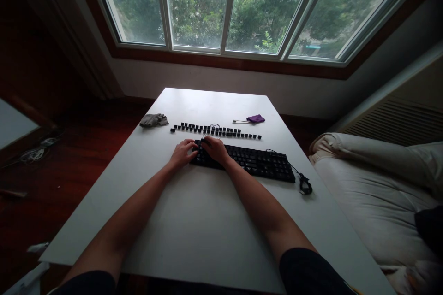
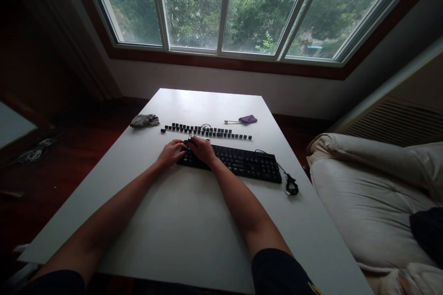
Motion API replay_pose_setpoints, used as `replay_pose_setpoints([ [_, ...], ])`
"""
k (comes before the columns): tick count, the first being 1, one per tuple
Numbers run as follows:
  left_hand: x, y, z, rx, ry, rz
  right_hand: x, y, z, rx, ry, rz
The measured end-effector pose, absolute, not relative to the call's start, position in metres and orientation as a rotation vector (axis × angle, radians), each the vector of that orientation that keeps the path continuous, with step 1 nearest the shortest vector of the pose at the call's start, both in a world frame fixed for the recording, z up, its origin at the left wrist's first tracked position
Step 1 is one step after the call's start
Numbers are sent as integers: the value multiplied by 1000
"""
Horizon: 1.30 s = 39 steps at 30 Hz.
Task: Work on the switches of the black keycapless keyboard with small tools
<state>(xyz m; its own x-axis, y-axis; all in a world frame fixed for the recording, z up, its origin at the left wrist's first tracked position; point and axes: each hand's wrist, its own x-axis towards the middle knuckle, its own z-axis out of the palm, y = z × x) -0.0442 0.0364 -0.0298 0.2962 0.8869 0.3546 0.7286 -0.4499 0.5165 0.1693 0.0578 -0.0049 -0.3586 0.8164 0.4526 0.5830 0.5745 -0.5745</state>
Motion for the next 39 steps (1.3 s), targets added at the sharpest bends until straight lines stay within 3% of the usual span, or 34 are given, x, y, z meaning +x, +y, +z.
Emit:
replay_pose_setpoints([
  [11,-47,33,-26,2273,1467,938,164,59,0,-1074,-1686,746],
  [25,-50,30,-17,2175,1328,1130,155,58,-9,-838,-1625,969],
  [39,-45,29,-20,2287,1513,998,154,55,-6,-921,-1816,764],
])
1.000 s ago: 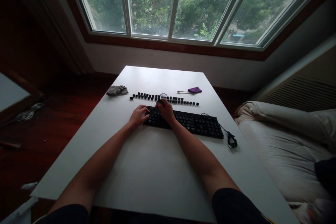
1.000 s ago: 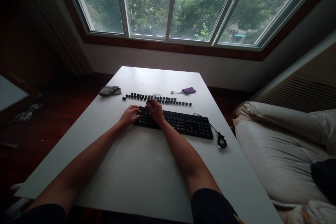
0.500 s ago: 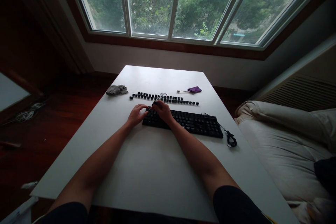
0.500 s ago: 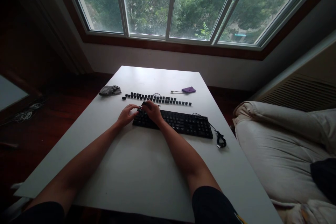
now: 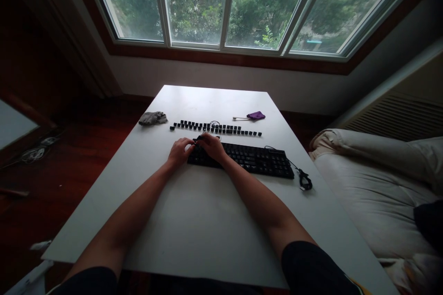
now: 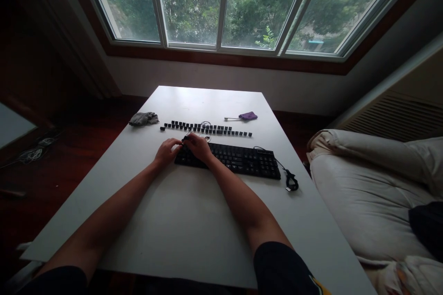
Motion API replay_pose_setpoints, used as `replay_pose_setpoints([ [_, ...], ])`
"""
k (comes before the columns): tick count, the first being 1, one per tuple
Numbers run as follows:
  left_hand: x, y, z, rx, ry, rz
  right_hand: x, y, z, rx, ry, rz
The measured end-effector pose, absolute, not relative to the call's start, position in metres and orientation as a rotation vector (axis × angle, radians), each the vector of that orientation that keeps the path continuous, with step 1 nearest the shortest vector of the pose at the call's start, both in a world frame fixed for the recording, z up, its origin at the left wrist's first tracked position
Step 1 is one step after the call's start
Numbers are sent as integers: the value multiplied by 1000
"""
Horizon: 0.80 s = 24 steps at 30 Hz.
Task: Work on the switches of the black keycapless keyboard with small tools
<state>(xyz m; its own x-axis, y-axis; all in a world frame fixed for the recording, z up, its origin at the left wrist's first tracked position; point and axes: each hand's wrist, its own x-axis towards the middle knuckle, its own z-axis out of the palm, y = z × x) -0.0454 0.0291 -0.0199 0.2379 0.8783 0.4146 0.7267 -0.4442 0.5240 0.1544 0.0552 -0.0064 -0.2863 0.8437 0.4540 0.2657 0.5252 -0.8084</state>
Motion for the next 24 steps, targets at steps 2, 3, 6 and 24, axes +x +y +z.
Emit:
replay_pose_setpoints([
  [2,-44,28,-19,2297,1548,992,154,54,-5,-910,-1827,749],
  [3,-43,27,-18,2302,1563,991,154,53,-4,-909,-1828,754],
  [6,-41,26,-17,2335,1599,981,153,54,-5,-921,-1819,781],
  [24,-42,27,-19,2254,1571,1013,158,62,-12,-908,-1820,932],
])
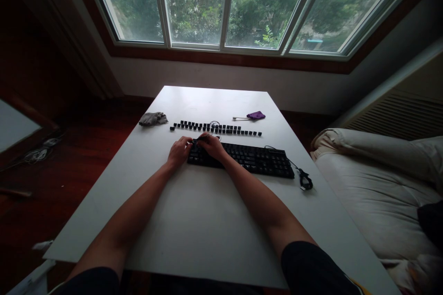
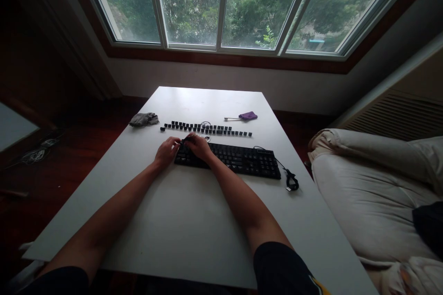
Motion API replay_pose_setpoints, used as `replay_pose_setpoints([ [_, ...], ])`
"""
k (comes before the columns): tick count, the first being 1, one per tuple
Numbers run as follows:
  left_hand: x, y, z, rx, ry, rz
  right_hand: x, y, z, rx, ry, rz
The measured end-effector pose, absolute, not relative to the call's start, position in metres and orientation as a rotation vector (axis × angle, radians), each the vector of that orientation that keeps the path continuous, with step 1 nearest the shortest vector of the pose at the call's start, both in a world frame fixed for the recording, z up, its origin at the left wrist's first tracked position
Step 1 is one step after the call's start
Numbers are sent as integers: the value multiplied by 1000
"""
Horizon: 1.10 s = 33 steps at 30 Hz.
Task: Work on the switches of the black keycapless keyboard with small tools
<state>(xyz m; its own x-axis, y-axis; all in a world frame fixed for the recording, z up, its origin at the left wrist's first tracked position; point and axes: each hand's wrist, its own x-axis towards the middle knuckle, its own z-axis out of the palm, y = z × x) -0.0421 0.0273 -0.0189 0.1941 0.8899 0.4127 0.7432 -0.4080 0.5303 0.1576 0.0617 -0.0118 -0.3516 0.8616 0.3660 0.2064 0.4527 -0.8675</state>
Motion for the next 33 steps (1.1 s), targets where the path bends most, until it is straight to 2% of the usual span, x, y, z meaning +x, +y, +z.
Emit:
replay_pose_setpoints([
  [15,-38,26,-21,2302,1783,784,157,58,-9,-937,-1977,818],
  [33,-42,27,-21,2161,1653,903,157,61,-12,-935,-1890,933],
])
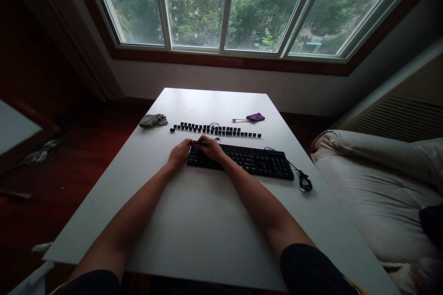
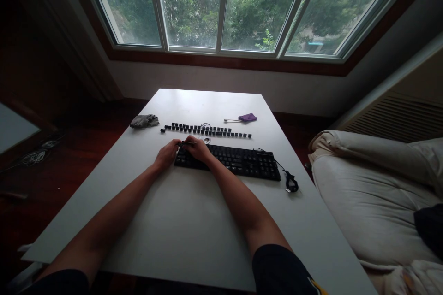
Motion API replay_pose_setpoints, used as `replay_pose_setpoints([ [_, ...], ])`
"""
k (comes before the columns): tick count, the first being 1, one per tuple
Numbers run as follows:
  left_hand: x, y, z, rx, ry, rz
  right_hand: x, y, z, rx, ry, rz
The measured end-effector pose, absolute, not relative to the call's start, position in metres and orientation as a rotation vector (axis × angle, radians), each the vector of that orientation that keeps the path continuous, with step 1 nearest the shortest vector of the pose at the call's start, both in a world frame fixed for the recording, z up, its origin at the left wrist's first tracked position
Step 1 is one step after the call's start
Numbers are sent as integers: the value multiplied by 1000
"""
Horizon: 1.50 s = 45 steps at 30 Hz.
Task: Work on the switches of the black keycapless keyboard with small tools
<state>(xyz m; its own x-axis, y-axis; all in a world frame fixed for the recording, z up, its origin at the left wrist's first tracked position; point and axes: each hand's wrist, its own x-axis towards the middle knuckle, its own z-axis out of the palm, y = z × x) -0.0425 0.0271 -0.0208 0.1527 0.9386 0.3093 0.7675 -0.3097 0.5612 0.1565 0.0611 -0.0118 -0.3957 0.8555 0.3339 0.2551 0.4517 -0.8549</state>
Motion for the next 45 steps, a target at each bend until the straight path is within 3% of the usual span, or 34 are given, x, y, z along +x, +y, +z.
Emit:
replay_pose_setpoints([
  [17,-54,37,-22,2024,1221,1024,154,69,-18,-1041,-1823,889],
  [35,-54,39,-28,1722,1054,1104,154,71,-17,-1050,-1728,1076],
  [45,-52,33,-23,2005,1206,1191,152,74,-16,-1020,-1618,1226],
])
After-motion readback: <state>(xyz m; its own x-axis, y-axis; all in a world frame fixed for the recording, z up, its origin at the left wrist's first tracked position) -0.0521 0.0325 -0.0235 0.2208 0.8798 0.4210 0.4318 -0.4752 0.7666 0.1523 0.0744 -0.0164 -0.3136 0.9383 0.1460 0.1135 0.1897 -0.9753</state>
